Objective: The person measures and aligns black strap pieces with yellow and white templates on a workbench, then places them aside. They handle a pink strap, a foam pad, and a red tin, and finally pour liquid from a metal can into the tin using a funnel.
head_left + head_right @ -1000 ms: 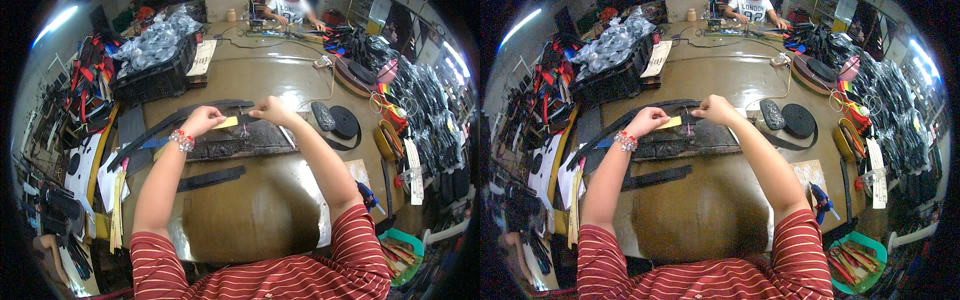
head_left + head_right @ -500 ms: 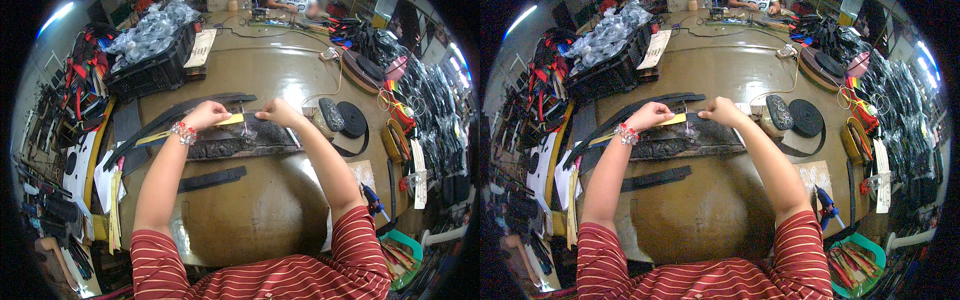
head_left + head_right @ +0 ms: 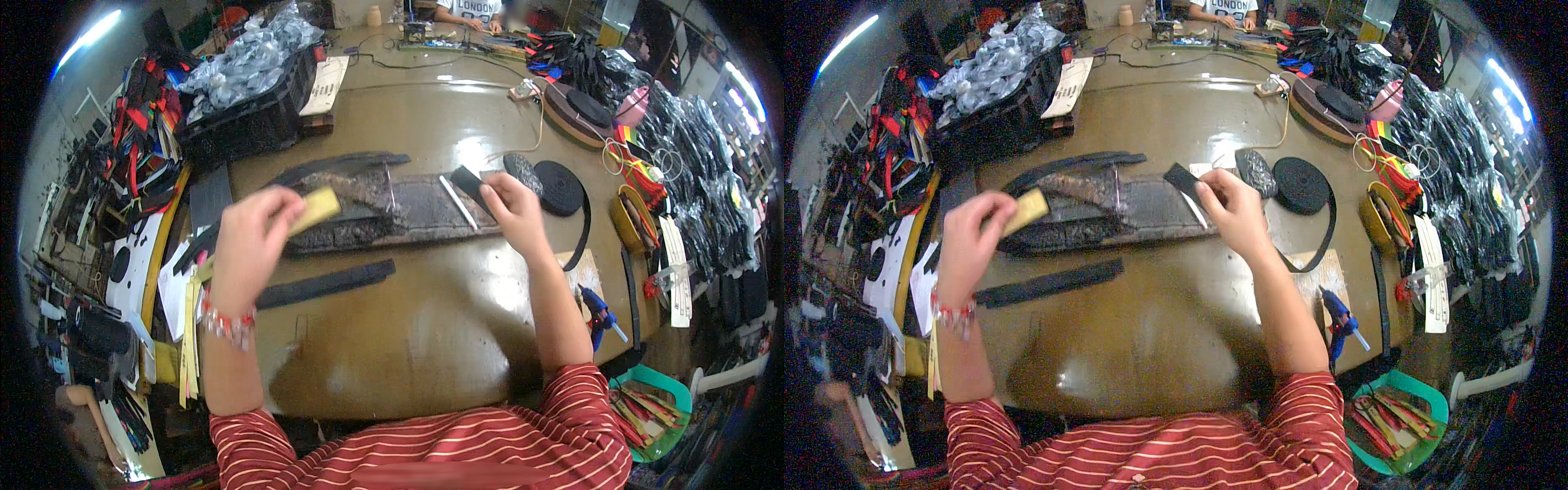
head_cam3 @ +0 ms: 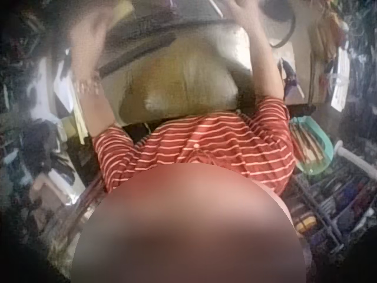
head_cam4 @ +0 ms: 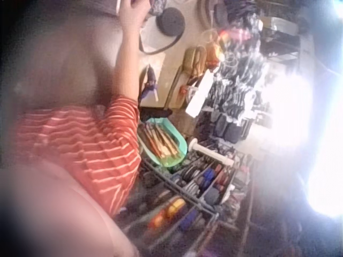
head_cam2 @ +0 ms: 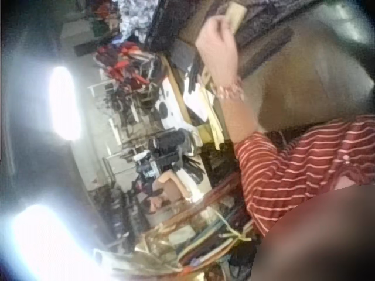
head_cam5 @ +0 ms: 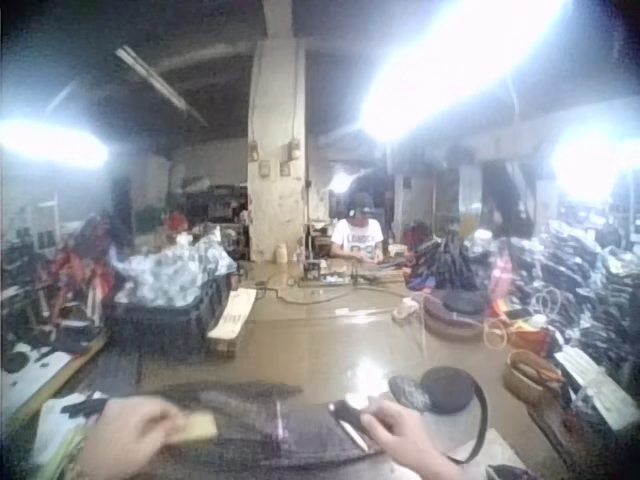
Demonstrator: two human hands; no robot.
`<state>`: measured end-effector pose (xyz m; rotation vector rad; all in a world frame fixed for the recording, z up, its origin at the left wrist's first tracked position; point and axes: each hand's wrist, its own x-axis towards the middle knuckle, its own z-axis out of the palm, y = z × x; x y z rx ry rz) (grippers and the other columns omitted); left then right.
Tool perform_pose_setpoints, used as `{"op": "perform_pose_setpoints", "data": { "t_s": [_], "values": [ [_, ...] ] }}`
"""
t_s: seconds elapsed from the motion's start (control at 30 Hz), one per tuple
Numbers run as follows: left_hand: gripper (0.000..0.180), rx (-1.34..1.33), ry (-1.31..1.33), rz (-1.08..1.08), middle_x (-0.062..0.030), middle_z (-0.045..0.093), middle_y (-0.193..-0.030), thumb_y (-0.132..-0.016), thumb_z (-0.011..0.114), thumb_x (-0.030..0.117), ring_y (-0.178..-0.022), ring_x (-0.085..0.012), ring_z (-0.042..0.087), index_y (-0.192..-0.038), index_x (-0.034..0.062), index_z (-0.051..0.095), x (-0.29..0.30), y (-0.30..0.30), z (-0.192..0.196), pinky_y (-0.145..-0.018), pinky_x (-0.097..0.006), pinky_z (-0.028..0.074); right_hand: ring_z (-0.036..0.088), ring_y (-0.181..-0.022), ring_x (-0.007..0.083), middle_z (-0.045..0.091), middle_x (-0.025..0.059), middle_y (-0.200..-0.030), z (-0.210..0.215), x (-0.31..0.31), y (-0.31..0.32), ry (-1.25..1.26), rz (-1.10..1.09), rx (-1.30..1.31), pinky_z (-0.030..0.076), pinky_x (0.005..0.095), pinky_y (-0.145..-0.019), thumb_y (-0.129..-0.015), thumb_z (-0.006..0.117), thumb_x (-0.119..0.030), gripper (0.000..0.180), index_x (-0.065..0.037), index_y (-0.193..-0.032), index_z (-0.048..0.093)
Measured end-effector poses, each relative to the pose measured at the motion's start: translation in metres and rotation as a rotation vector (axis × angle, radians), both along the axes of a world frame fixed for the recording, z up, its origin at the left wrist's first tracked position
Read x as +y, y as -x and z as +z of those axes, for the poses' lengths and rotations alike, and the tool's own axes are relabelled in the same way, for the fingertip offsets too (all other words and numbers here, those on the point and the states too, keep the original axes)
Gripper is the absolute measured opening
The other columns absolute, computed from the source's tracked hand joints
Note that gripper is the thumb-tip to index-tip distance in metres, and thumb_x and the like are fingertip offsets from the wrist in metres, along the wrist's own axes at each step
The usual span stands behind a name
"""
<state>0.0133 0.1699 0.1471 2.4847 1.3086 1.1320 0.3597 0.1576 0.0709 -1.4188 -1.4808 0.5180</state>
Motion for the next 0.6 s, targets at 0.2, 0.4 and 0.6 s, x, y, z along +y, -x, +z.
{"op": "perform_pose_setpoints", "data": {
  "t_s": [0.2,0.4,0.6],
  "values": [
    [0.016,0.431,0.339,-0.126,-0.0148,0.066,-0.078,-0.090,0.057,0.025,-0.073,-0.0332,0.064,-0.093,0.0096,0.058,-0.093,-0.053,-0.083,-0.066,-0.044,0.050,0.064,-0.069,0.0165,0.067,0.0114,-0.083,-0.005,-0.103,0.014,-0.097,-0.076,-0.196,0.050,0.0293,-0.061,-0.082,0.067,-0.006,0.013,-0.002,-0.094,0.062],
    [0.011,0.209,0.227,-0.204,-0.0169,0.064,-0.092,-0.088,0.058,0.015,-0.087,-0.0305,0.062,-0.093,0.0049,0.055,-0.096,-0.086,-0.106,-0.074,-0.040,0.050,0.059,-0.068,0.0089,0.061,0.0042,-0.080,-0.036,-0.138,0.042,0.128,0.042,0.625,0.052,0.0219,-0.057,-0.086,0.065,-0.007,0.015,0.000,-0.097,0.057],
    [0.012,-0.102,0.187,-0.285,-0.0095,0.063,-0.088,-0.083,0.065,0.005,-0.076,-0.0190,0.062,-0.091,-0.0002,0.059,-0.107,-0.095,-0.035,-0.070,-0.028,0.050,0.064,-0.069,0.0141,0.065,0.0080,-0.087,-0.021,-0.148,0.053,0.016,0.056,0.831,0.056,0.0280,-0.060,-0.089,0.062,-0.008,0.014,0.001,-0.098,0.057]
  ]
}}
